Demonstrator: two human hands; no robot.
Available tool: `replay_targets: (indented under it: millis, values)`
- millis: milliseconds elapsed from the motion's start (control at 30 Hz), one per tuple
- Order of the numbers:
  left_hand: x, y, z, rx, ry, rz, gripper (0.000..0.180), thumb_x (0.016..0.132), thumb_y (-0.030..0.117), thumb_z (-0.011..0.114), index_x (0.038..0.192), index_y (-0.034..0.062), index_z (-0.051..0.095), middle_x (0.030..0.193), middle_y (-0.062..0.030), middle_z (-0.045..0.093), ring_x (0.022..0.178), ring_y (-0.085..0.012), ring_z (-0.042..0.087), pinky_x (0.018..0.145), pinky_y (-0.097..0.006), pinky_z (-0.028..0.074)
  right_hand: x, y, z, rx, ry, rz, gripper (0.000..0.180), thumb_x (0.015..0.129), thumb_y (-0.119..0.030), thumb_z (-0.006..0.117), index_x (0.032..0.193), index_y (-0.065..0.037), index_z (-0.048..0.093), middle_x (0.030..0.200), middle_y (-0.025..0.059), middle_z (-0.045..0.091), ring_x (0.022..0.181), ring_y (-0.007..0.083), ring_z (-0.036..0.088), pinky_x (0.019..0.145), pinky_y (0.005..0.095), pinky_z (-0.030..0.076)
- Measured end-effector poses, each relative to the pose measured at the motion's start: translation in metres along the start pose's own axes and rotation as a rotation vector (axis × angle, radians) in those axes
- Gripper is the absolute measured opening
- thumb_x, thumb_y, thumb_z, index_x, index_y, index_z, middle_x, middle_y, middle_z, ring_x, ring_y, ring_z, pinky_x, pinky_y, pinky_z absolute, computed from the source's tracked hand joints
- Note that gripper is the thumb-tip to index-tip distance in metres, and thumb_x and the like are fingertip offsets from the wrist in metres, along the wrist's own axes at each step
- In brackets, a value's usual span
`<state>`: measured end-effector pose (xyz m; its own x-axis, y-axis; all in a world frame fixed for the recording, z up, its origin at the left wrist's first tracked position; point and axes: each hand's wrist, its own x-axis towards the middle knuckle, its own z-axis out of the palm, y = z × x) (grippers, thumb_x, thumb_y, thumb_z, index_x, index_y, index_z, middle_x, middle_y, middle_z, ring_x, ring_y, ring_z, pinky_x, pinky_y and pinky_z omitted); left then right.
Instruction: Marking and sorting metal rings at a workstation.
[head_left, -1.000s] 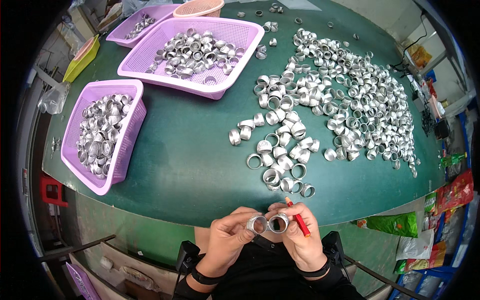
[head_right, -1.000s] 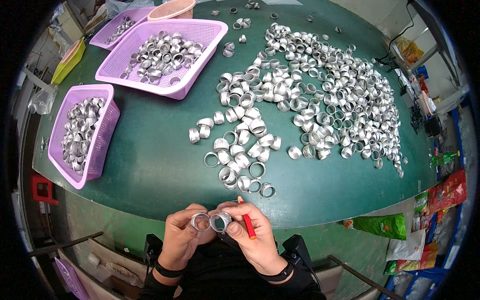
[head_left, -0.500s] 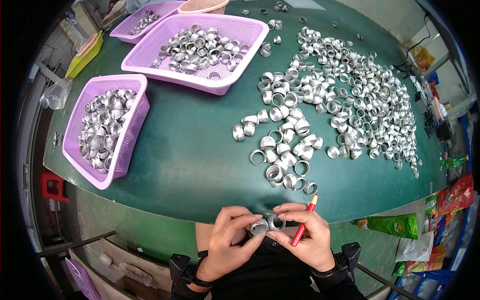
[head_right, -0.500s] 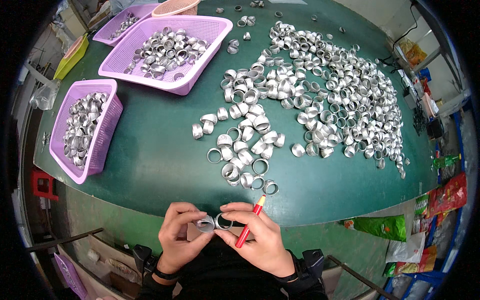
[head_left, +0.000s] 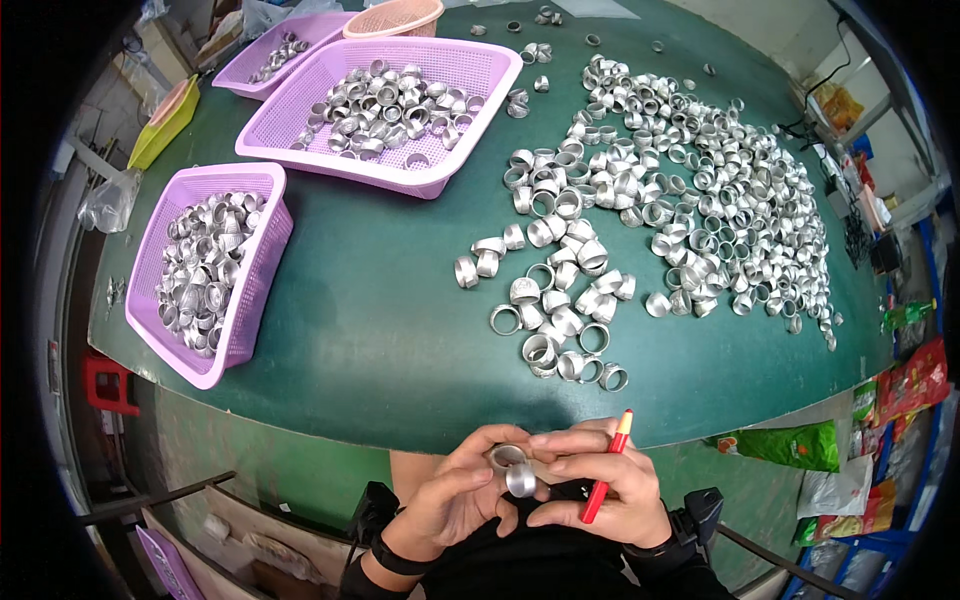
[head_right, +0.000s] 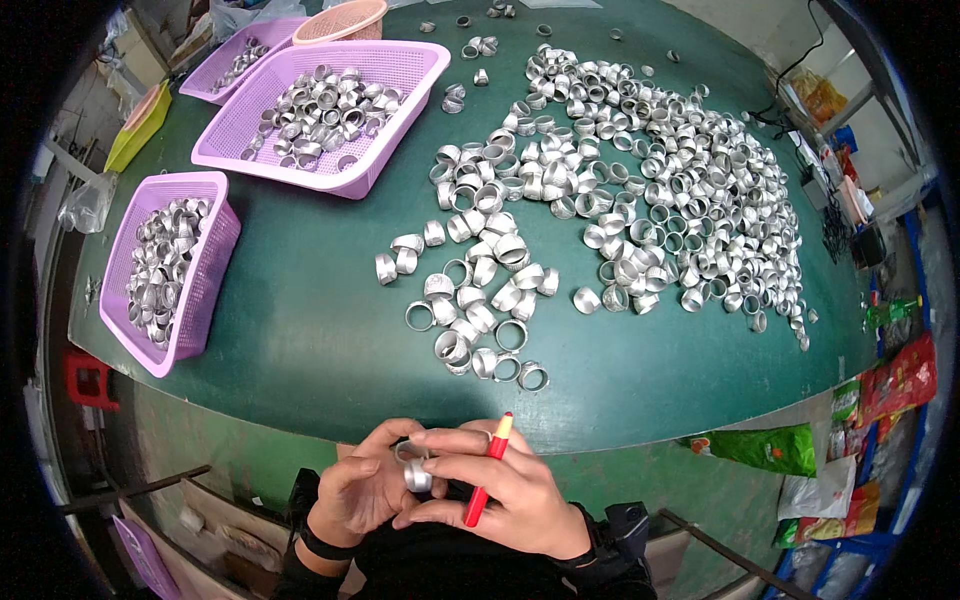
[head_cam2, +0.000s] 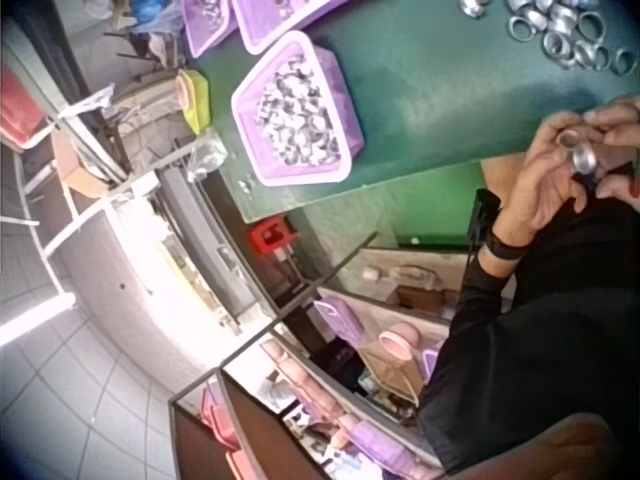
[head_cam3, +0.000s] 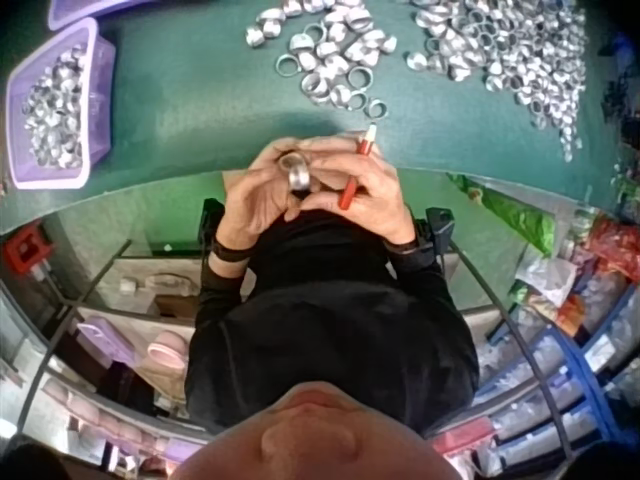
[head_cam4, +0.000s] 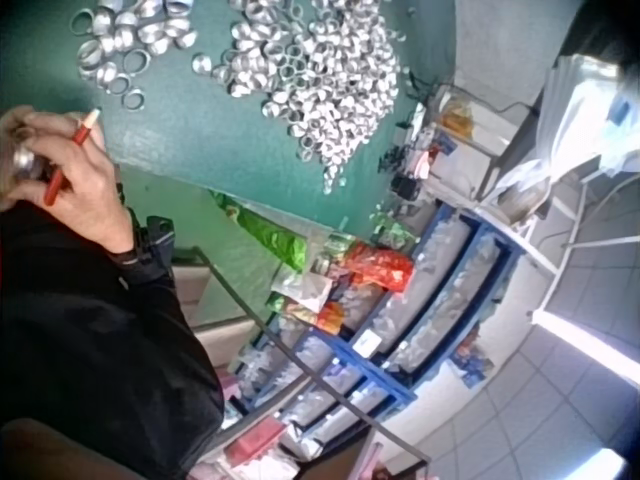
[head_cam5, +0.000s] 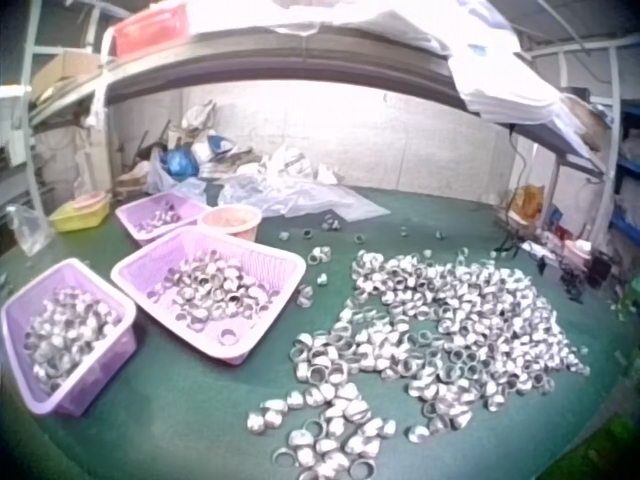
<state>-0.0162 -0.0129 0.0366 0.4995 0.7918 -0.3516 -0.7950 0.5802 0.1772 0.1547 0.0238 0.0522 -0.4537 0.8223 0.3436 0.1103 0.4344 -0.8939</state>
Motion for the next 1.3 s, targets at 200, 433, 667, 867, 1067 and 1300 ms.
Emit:
replay_targets:
  millis: [200,433,667,867,1067,1300]
  values:
    - [-0.014,0.029,0.020,0.623,0.127,-0.078,0.012,0.079,0.006,0.058,0.088,0.0060,0.049,0.077,-0.0018,0.052,0.057,-0.0050,0.047,0.043,-0.016,0.033,-0.009,0.019,-0.018,-0.075,0.315,0.167,0.030,0.064,-0.002,0.070,0.086,-0.003,0.050,0.090,0.0120,0.060,0.085,0.0230,0.057,0.077,0.0328,0.041]
    - [0.047,0.173,0.123,1.695,0.579,1.075,0.046,0.080,0.014,0.055,0.122,0.0031,0.039,0.111,-0.0098,0.049,0.093,-0.0142,0.049,0.078,-0.025,0.041,-0.015,0.027,-0.033,-0.111,0.381,0.251,0.023,0.069,-0.005,0.066,0.088,-0.003,0.052,0.094,0.0117,0.059,0.088,0.0232,0.054,0.080,0.0320,0.039]
    - [0.105,0.111,0.044,2.200,0.065,0.634,0.029,0.082,0.021,0.054,0.109,0.0086,0.054,0.120,-0.0178,0.043,0.111,-0.0267,0.042,0.091,-0.033,0.034,0.003,0.043,-0.036,-0.469,0.091,0.281,0.043,0.069,-0.009,0.065,0.108,-0.009,0.048,0.122,0.0165,0.042,0.105,0.0348,0.038,0.087,0.0382,0.035]
    - [0.113,0.079,0.013,2.080,0.057,0.653,0.030,0.075,0.018,0.060,0.103,0.0064,0.056,0.115,-0.0125,0.047,0.104,-0.0261,0.047,0.082,-0.033,0.040,0.009,0.051,-0.007,-0.346,0.166,0.292,0.031,0.070,-0.003,0.061,0.098,-0.005,0.050,0.111,0.0148,0.050,0.094,0.0334,0.047,0.081,0.0379,0.039]
    - [0.085,0.062,0.002,1.923,0.093,0.803,0.019,0.071,0.011,0.061,0.089,0.0044,0.060,0.100,-0.0100,0.052,0.099,-0.0274,0.048,0.082,-0.036,0.038,0.006,0.045,-0.012,-0.278,0.199,0.204,0.024,0.070,-0.004,0.062,0.092,-0.004,0.052,0.103,0.0129,0.055,0.091,0.0305,0.050,0.078,0.0366,0.040]
    - [0.058,0.049,0.003,2.369,0.220,1.003,0.018,0.062,0.019,0.069,0.074,0.0073,0.062,0.073,-0.0009,0.048,0.074,-0.0190,0.045,0.066,-0.033,0.032,0.004,0.040,0.004,-0.597,0.189,0.208,0.033,0.062,-0.014,0.071,0.087,-0.008,0.051,0.087,0.0068,0.054,0.077,0.0271,0.045,0.071,0.0359,0.037]
